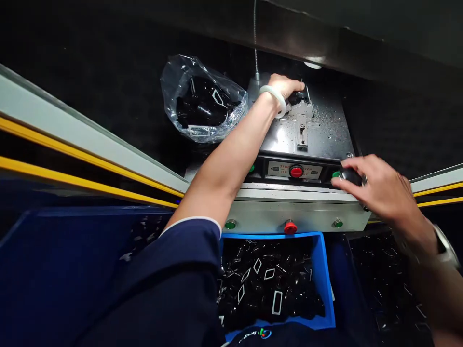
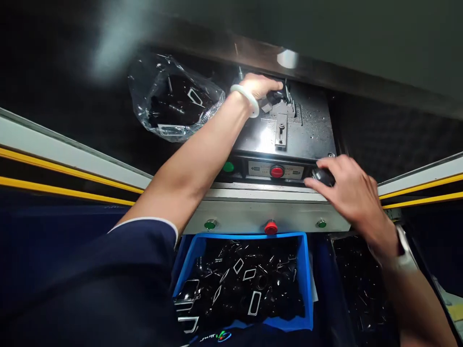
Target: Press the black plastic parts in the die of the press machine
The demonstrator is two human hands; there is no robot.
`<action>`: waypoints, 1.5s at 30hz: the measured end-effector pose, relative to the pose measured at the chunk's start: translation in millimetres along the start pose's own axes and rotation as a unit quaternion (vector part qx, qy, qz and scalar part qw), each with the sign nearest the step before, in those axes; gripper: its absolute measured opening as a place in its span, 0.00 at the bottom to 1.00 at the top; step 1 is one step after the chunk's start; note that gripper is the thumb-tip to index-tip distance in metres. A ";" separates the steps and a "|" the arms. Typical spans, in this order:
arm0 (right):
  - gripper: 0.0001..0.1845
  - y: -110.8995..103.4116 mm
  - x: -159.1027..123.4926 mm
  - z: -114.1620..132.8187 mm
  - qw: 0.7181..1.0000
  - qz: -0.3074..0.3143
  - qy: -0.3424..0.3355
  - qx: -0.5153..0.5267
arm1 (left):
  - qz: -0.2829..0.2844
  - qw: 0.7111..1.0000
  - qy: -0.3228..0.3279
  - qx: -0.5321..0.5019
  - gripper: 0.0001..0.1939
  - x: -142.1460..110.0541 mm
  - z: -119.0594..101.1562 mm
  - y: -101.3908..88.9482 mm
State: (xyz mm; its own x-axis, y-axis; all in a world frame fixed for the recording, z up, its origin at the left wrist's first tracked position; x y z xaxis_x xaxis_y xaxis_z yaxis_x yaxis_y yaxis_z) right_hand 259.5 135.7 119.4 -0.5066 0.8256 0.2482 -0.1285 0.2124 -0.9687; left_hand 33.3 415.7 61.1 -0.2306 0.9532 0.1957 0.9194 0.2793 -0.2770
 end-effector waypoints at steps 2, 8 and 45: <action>0.31 -7.8 -68.7 5.0 0.995 0.057 0.003 -0.077 | 0.024 0.999 -0.030 0.037 0.15 -2.5 -9.0 7.2; 0.28 27.0 -147.0 27.3 0.992 0.113 0.012 -0.053 | -0.002 0.997 0.047 0.059 0.17 -135.4 -6.9 -76.5; 0.28 218.4 -146.1 141.2 0.922 0.370 -0.013 0.117 | 0.480 0.742 -0.065 0.463 0.15 -421.3 120.1 -78.0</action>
State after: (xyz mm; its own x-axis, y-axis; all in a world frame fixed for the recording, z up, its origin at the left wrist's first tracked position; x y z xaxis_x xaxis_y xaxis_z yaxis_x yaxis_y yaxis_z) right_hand 185.1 -12.4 -128.6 -0.5496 0.6855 -0.4774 0.0808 -0.5252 -0.8471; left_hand 20.5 6.3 -112.8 0.3046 0.7515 -0.5852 0.0799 -0.6324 -0.7705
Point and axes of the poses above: each hand's wrist, its own x-axis towards the middle knuckle, its own y-axis out of the palm, z = x × y, the point moved 4 cm from there along x, towards the middle knuckle, and after that the axes turned 15 degrees about -y, right-handed, at the moved point
